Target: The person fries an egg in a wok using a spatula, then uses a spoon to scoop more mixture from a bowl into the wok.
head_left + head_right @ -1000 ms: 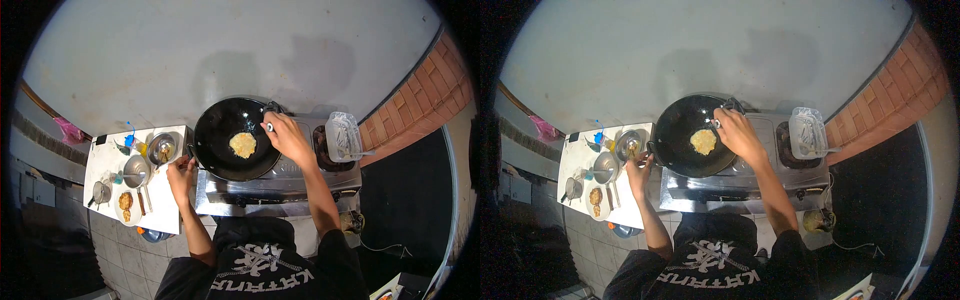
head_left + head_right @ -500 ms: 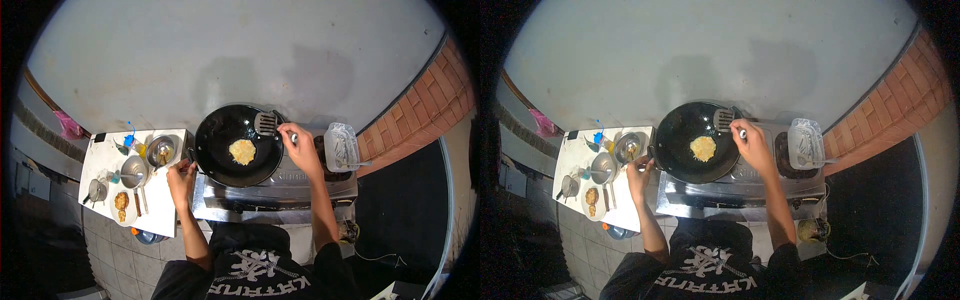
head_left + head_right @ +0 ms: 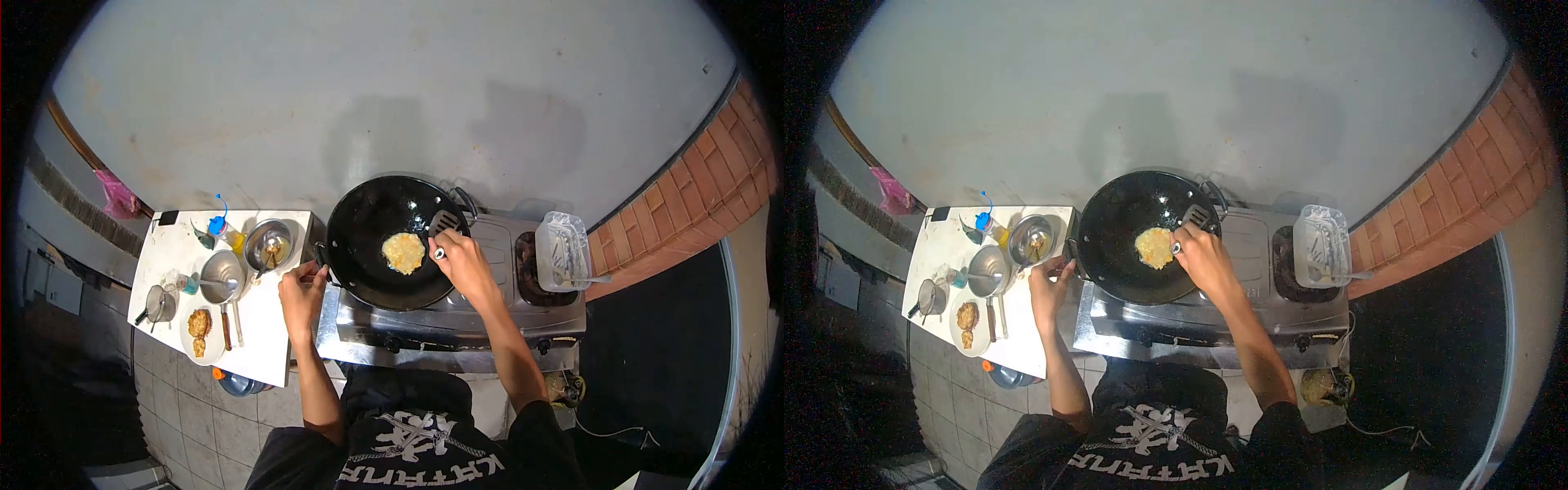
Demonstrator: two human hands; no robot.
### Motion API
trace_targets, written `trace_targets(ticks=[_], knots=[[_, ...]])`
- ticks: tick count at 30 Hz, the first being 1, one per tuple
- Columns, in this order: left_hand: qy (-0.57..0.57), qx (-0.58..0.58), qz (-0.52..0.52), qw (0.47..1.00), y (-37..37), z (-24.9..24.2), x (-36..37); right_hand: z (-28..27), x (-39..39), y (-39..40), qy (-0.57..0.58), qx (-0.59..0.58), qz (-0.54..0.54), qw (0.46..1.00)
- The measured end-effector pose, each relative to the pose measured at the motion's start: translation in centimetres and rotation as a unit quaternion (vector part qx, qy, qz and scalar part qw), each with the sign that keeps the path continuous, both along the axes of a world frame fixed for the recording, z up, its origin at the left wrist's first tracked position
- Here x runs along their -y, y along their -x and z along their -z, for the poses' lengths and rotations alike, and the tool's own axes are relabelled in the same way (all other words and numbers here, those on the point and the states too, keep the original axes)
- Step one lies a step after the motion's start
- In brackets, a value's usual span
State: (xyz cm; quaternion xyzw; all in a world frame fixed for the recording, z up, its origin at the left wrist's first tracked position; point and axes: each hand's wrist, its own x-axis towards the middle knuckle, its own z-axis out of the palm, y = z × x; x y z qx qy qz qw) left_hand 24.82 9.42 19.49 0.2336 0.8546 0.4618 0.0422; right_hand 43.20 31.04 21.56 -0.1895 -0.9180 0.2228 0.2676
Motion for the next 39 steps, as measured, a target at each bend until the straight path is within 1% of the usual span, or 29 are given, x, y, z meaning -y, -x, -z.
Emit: trace_targets(ticks=[4, 6, 7, 9, 10, 12, 13, 16, 20, 21, 24, 25, 28, 29, 30, 32, 34, 36, 39], knots=[[-0.001, 0.007, 0.004, 1.000, 0.3, 0.4, 0.3, 1.5, -0.7, 1.4, 0.005, -0.039, -0.007, 0.999], [0.008, 0.026, 0.017, 0.999, 0.5, 0.7, 0.4, 2.1, -1.0, 2.2, 0.049, -0.107, -0.004, 0.993], [0.008, 0.028, 0.013, 0.999, 0.5, 0.8, 0.3, 2.3, -1.1, 2.6, 0.049, -0.106, -0.008, 0.993], [-0.010, 0.007, 0.014, 1.000, 0.3, 0.9, 0.4, 2.7, -1.0, 3.4, 0.050, -0.165, -0.007, 0.985], [-0.009, 0.008, 0.009, 1.000, 0.3, 0.9, 0.4, 2.7, -0.8, 3.8, 0.052, -0.163, -0.011, 0.985], [-0.019, 0.053, 0.011, 0.998, 0.1, 0.5, 0.5, 2.7, -0.5, 4.5, 0.090, -0.167, -0.008, 0.982], [-0.011, 0.031, 0.016, 0.999, 0.1, 0.2, 0.5, 2.8, -0.2, 4.8, 0.092, -0.166, -0.013, 0.982], [-0.019, 0.016, 0.021, 0.999, 0.3, 1.0, 0.6, 2.8, 0.2, 5.8, 0.090, -0.182, -0.025, 0.979], [-0.022, 0.011, 0.026, 0.999, 0.5, 1.4, 0.7, 2.4, 1.3, 6.3, 0.121, -0.199, -0.052, 0.971], [-0.022, 0.009, 0.023, 0.999, 0.2, 0.8, 0.7, 2.2, 1.5, 6.3, 0.129, -0.207, -0.056, 0.968], [-0.022, 0.010, 0.018, 1.000, 0.1, 0.6, 0.6, 2.0, 2.4, 5.9, 0.150, -0.208, -0.077, 0.964], [-0.020, 0.008, 0.021, 1.000, 0.1, 0.4, 0.6, 2.0, 2.7, 5.5, 0.173, -0.193, -0.080, 0.962], [-0.018, 0.003, 0.026, 0.999, 0.2, 0.5, 0.6, 2.3, 3.4, 4.7, 0.144, -0.212, -0.092, 0.962], [-0.017, 0.004, 0.027, 0.999, 0.2, 0.5, 0.6, 2.2, 3.7, 4.1, 0.167, -0.198, -0.089, 0.962], [-0.011, -0.001, 0.028, 1.000, 0.2, 0.6, 0.6, 2.5, 4.1, 3.6, 0.168, -0.198, -0.088, 0.962], [-0.003, -0.006, 0.030, 1.000, 0.2, 0.7, 0.6, 2.9, 4.7, 2.7, 0.239, -0.180, -0.069, 0.952], [-0.002, -0.003, 0.023, 1.000, 0.1, 0.8, 0.6, 2.8, 5.3, 2.1, 0.241, -0.193, -0.070, 0.949], [-0.006, -0.001, 0.024, 1.000, 0.0, 1.0, 0.6, 2.6, 5.9, 1.5, 0.298, -0.193, -0.055, 0.933], [-0.004, -0.002, 0.022, 1.000, 0.0, 1.0, 0.6, 2.6, 6.1, 0.9, 0.301, -0.218, -0.045, 0.927]])
